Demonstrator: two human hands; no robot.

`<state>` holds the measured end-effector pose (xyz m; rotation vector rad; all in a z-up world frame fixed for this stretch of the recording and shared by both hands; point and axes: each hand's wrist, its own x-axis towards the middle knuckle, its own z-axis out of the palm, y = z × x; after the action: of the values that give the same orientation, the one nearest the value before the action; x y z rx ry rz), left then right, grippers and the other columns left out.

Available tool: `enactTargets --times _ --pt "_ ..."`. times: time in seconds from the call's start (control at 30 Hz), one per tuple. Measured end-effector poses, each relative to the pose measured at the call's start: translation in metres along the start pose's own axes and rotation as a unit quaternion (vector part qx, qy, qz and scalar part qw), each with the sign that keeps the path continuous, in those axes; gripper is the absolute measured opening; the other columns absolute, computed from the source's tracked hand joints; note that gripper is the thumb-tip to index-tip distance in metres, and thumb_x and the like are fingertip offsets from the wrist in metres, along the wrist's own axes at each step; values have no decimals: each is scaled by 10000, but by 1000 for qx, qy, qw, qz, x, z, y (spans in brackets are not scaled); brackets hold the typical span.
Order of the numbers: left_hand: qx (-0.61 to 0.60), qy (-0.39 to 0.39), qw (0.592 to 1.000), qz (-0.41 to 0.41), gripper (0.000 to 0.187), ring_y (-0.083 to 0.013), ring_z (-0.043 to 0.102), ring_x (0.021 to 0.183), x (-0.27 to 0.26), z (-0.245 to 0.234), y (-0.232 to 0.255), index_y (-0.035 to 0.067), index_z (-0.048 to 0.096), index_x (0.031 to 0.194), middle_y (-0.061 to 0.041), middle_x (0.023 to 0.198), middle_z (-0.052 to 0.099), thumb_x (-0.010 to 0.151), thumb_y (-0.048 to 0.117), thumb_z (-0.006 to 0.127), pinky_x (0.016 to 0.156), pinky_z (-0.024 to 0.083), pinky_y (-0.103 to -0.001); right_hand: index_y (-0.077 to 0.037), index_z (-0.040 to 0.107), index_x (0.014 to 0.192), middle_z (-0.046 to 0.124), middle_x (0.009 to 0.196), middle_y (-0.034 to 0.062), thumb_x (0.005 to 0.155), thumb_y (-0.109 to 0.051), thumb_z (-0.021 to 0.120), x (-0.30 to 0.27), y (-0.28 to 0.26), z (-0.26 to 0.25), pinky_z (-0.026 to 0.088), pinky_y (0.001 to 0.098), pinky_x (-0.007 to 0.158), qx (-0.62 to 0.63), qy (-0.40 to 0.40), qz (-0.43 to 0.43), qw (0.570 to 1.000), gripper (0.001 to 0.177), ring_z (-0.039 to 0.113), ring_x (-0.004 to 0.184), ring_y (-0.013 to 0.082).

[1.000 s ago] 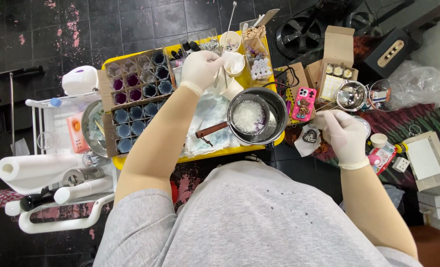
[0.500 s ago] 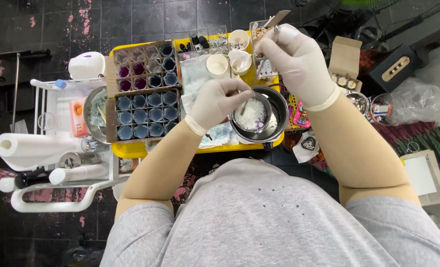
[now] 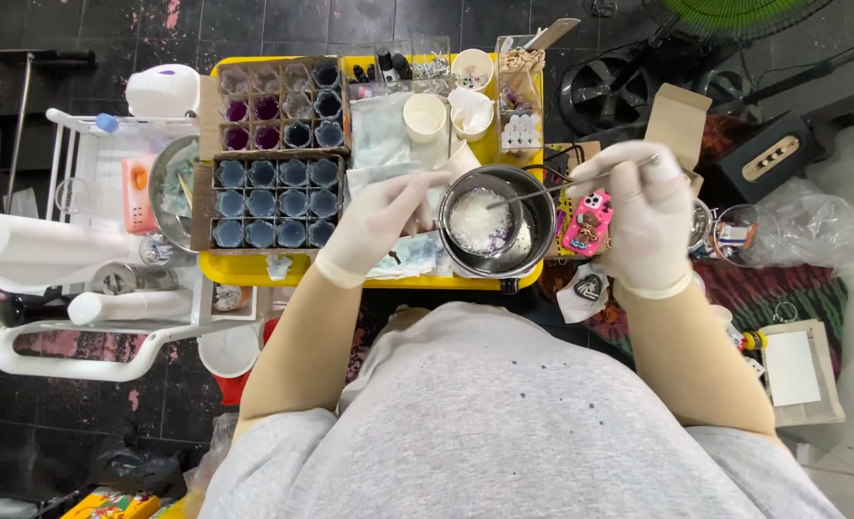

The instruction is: The recorder is melting wax flakes in a pot and stirring in red dye to create colored candle wax.

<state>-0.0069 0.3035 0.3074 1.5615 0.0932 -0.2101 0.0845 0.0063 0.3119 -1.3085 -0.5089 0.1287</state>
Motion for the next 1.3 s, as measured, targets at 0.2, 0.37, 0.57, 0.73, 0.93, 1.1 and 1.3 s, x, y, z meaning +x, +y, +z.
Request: enactTargets --times 0.2,0.37,0.57,0.73,0.93,1.1,1.3 --pt "447 78 871 189 533 -359 663 1036 -17 -22 -42 24 679 1297 -189 1109 720 958 435 664 902 509 -450 -5 621 1185 701 1110 92 1128 -53 512 -16 9 18 548 292 973 -140 -70 47 987 132 675 1039 163" --pt "531 7 837 132 566 -392 658 953 -13 -25 -37 36 672 1202 -200 1012 710 847 475 719 819 502 -491 -19 659 1148 706 1090 80 1069 1 568 -13 2 36 537 288 933 -237 -88 2 968 122 673 1024 170" --pt "551 -51 832 42 315 -382 667 879 -7 -24 -44 120 669 1032 -152 861 692 914 412 669 753 515 -506 -27 686 1086 711 1045 91 1018 -13 634 -24 -9 49 545 306 869 -368 -94 -9 925 87 695 980 208" --pt "510 -44 857 67 208 -394 661 853 -6 -28 -53 131 668 1019 -150 858 687 944 321 631 720 514 -510 -26 701 1067 732 985 69 1015 -44 626 -43 6 56 561 292 841 -351 -80 78 930 94 711 931 171" --pt "488 -66 864 101 220 -415 647 863 -2 -31 -56 89 667 1031 -180 851 681 957 292 632 744 502 -520 -16 667 1093 723 1073 76 1047 -20 575 -38 34 60 544 274 945 -216 -88 77 969 103 685 1034 160" --pt "469 -65 876 91 241 -418 644 856 0 -33 -56 90 691 1043 -193 851 678 959 308 630 741 501 -516 -15 657 1093 703 1082 75 1054 -23 597 -30 16 59 535 270 915 -291 -44 7 956 72 670 996 168" --pt "466 -67 877 92 237 -409 644 863 3 -34 -56 87 685 1032 -183 857 679 971 307 619 748 502 -510 -10 691 1065 704 965 60 1039 -25 606 -48 12 59 534 267 817 -326 -5 97 940 90 661 883 145"
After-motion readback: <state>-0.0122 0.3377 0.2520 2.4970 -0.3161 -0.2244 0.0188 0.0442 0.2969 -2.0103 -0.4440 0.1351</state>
